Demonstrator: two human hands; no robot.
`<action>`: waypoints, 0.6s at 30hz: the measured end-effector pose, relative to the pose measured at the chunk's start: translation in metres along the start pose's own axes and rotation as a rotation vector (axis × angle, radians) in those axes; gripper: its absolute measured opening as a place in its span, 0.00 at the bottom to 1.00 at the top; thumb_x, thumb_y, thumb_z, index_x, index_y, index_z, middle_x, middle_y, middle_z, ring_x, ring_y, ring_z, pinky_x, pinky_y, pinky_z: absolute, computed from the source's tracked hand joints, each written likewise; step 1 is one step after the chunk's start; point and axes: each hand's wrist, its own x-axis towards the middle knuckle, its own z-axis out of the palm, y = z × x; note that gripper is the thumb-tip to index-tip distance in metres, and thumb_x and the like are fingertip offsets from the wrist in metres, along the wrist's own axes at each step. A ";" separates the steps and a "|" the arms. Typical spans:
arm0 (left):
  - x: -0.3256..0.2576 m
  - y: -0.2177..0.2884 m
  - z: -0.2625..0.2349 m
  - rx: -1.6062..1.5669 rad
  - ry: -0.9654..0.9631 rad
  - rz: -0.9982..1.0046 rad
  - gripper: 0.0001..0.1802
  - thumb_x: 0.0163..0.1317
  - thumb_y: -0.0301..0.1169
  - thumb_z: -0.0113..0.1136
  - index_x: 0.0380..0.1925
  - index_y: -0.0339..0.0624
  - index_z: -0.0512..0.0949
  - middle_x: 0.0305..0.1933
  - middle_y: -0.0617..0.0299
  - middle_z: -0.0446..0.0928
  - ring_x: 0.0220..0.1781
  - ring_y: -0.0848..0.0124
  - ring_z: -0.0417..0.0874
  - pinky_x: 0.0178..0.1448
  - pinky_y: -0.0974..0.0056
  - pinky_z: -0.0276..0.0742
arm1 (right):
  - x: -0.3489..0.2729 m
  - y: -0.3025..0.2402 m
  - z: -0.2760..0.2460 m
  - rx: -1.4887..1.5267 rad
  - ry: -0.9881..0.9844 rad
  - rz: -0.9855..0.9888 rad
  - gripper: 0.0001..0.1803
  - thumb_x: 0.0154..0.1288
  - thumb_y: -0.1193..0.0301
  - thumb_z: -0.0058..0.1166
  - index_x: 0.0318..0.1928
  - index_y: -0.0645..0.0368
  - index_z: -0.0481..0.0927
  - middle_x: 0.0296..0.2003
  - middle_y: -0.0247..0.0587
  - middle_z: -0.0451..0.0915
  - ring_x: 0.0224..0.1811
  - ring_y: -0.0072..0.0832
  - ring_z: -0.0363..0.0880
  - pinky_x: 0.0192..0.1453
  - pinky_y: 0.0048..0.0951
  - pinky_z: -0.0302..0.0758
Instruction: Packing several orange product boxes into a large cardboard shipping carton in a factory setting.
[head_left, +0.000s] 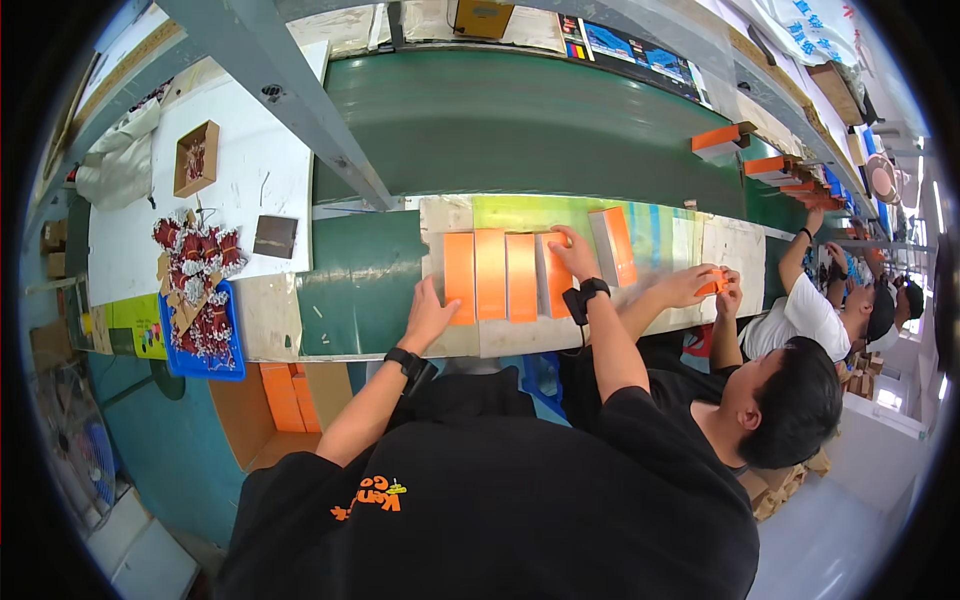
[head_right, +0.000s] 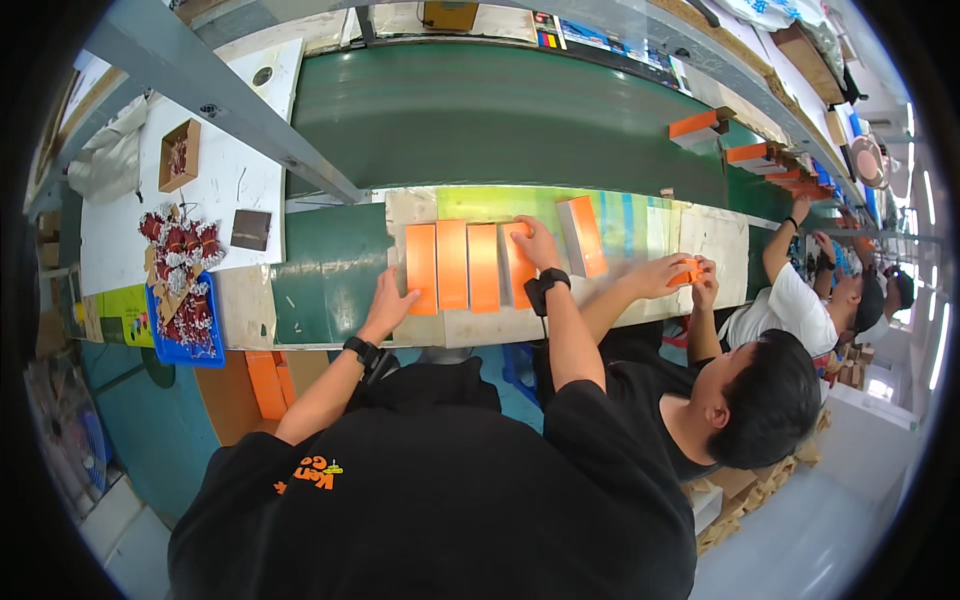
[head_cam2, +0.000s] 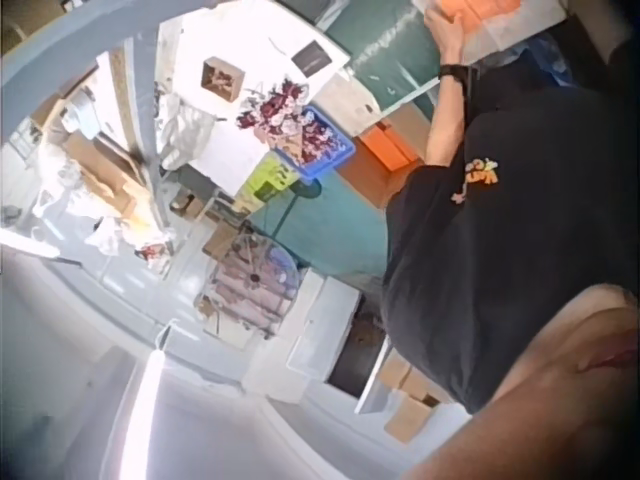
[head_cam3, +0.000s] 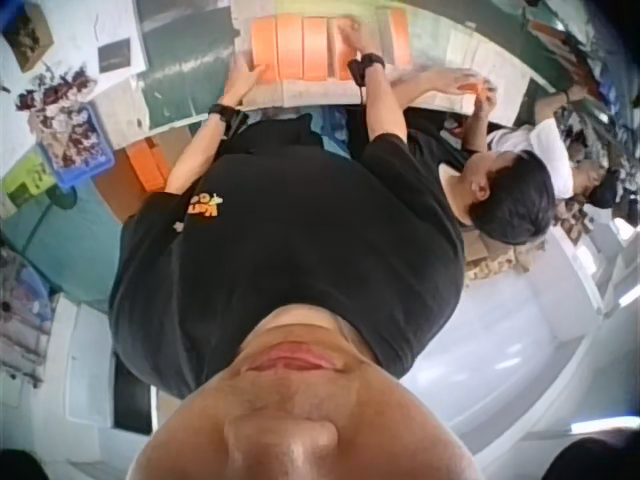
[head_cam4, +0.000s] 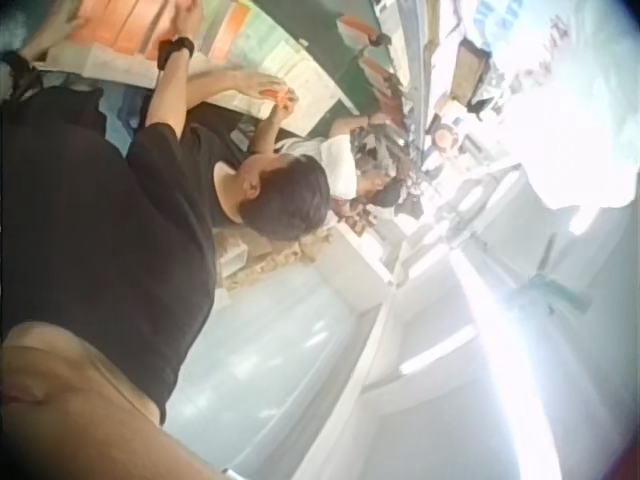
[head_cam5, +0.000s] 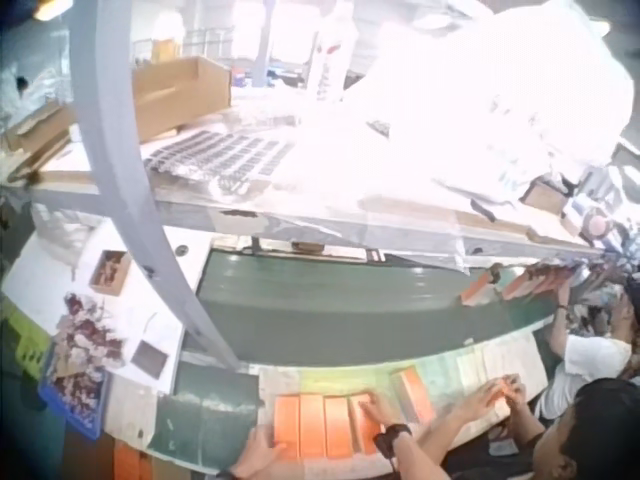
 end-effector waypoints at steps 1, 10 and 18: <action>0.006 -0.026 0.009 -0.177 -0.017 -0.042 0.42 0.54 0.39 0.61 0.62 0.29 0.52 0.62 0.39 0.61 0.64 0.49 0.63 0.65 0.56 0.61 | 0.006 -0.022 0.004 0.128 -0.143 0.244 0.19 0.53 0.69 0.59 0.47 0.57 0.77 0.41 0.43 0.80 0.46 0.34 0.77 0.50 0.31 0.72; 0.006 -0.036 -0.047 -0.244 -0.037 -0.023 0.40 0.54 0.38 0.61 0.62 0.35 0.51 0.59 0.41 0.66 0.61 0.49 0.68 0.61 0.59 0.65 | 0.002 -0.088 0.057 0.341 -0.201 0.571 0.21 0.50 0.69 0.62 0.47 0.56 0.78 0.42 0.50 0.80 0.45 0.36 0.78 0.50 0.32 0.73; -0.009 -0.075 -0.083 -0.265 0.026 -0.117 0.36 0.55 0.34 0.60 0.60 0.37 0.56 0.55 0.44 0.70 0.57 0.53 0.72 0.60 0.60 0.66 | 0.026 -0.020 -0.033 -0.375 0.184 0.581 0.42 0.47 0.61 0.63 0.62 0.60 0.59 0.58 0.57 0.65 0.61 0.53 0.60 0.64 0.47 0.58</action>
